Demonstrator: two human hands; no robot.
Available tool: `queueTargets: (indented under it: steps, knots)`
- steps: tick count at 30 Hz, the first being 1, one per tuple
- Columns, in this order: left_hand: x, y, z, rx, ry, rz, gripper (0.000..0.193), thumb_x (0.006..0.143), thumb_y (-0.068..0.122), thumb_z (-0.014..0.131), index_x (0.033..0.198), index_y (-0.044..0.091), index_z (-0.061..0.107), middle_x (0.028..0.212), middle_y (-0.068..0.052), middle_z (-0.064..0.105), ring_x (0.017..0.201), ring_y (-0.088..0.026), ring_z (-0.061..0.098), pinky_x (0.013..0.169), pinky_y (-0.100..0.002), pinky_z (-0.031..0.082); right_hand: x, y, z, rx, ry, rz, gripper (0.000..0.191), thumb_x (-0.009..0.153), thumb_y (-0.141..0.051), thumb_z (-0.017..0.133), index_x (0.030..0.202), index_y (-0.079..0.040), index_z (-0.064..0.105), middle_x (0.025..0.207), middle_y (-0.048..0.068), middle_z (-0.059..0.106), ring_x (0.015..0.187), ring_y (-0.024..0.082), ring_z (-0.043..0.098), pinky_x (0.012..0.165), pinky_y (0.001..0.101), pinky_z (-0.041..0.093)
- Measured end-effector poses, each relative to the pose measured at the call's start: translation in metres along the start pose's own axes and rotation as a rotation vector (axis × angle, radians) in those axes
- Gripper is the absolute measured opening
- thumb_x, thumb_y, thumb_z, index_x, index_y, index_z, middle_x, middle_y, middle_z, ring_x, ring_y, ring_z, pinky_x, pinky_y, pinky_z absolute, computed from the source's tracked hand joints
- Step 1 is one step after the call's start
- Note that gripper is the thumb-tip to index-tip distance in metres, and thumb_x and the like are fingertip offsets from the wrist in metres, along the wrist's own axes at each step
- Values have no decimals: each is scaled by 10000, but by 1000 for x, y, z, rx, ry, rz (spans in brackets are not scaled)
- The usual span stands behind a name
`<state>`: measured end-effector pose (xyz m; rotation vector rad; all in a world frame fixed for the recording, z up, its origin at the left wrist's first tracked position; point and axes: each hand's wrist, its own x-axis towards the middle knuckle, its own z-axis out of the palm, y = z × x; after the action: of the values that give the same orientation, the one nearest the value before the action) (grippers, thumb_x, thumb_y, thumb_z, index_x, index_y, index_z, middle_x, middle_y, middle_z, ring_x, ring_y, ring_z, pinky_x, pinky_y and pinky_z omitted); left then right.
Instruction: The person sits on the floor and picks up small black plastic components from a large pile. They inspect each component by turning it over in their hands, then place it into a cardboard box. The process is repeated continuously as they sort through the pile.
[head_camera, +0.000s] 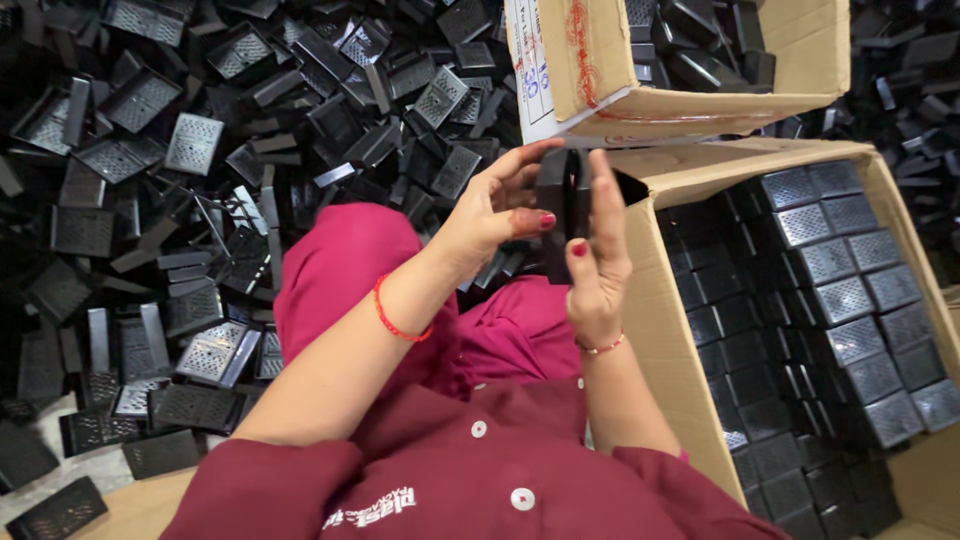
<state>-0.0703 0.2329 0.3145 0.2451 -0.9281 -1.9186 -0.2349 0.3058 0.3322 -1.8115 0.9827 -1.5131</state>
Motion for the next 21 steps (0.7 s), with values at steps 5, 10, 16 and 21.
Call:
queueTargets:
  steps: [5, 10, 16, 21]
  knots:
    - [3, 2, 14, 36, -50, 80, 831, 816, 5, 820, 1558, 74, 452, 1377, -99, 602, 1229, -218, 644, 1037, -359, 561, 6, -12, -15, -40, -95, -61, 502, 1185, -261, 479, 1674, -195, 387, 1737, 118, 264, 1605, 261, 263, 1327, 398, 231]
    - [-2, -7, 32, -29, -61, 124, 792, 838, -20, 808, 1536, 58, 443, 1369, -112, 588, 1263, -232, 624, 1060, -373, 560, 2, -21, -21, 61, -73, -10, 508, 1181, -263, 482, 1672, -161, 397, 1721, 136, 290, 1616, 276, 290, 1351, 421, 255]
    - [-5, -7, 34, -27, -132, 106, 792, 849, -13, 784, 1551, 84, 430, 1406, -105, 582, 1308, -224, 607, 1106, -359, 537, -8, -38, -26, 9, 8, -46, 491, 1169, -219, 498, 1649, -135, 432, 1690, 147, 341, 1597, 277, 326, 1349, 408, 263]
    - [-10, -5, 35, -31, -110, -9, 807, 844, -10, 788, 1541, 107, 398, 1372, -100, 576, 1237, -217, 623, 977, -340, 569, -14, -38, -25, -162, -53, -14, 467, 1160, -209, 496, 1614, -110, 450, 1680, 158, 360, 1588, 291, 350, 1329, 402, 265]
